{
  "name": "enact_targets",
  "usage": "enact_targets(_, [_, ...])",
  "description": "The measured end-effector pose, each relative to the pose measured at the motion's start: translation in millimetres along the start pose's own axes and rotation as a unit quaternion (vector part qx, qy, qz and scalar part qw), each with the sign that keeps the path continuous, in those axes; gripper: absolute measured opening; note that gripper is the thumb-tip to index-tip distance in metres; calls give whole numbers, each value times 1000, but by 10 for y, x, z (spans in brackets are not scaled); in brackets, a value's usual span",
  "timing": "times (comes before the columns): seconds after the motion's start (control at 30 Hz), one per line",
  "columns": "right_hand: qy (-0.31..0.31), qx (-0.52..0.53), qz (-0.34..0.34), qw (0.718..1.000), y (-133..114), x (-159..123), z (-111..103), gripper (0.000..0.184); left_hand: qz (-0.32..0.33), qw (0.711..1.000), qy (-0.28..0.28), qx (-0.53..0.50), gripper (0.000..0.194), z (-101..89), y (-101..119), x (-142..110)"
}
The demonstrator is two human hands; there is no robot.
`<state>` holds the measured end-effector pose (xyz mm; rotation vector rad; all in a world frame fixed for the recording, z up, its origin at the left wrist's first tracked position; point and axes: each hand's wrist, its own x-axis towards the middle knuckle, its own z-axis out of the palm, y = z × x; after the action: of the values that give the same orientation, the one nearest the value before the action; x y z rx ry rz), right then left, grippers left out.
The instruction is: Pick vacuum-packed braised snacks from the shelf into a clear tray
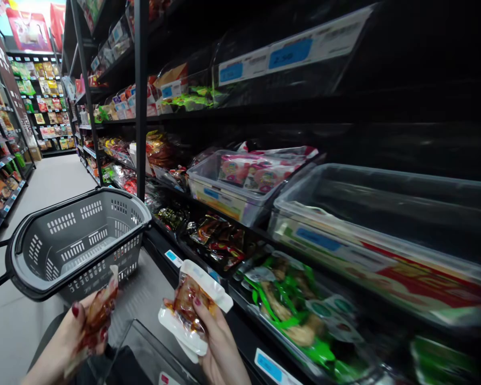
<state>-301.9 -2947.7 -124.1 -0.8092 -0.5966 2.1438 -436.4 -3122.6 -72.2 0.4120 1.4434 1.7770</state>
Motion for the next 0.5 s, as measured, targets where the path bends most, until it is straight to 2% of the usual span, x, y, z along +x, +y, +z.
enact_targets(0.1, [-13, -3, 1, 1000, -3, -22, 20, 83, -45, 987, -78, -130, 54, 16, -21, -49])
enact_targets(0.27, [-3, -10, -9, 1000, -23, -44, 43, 90, -28, 989, -55, -137, 47, 50, 31, -8])
enact_targets(0.37, [-4, -14, -9, 1000, -24, -34, 27, 86, -17, 985, -46, -167, 45, 66, 30, 46])
enact_targets(0.43, [-1, -10, -8, 1000, -21, -27, 15, 81, -23, 976, -62, -206, 46, 70, 16, 66])
enact_targets(0.5, [7, -2, -10, 1000, -18, -22, 8, 77, -42, 967, -102, -229, 42, 68, 1, 67])
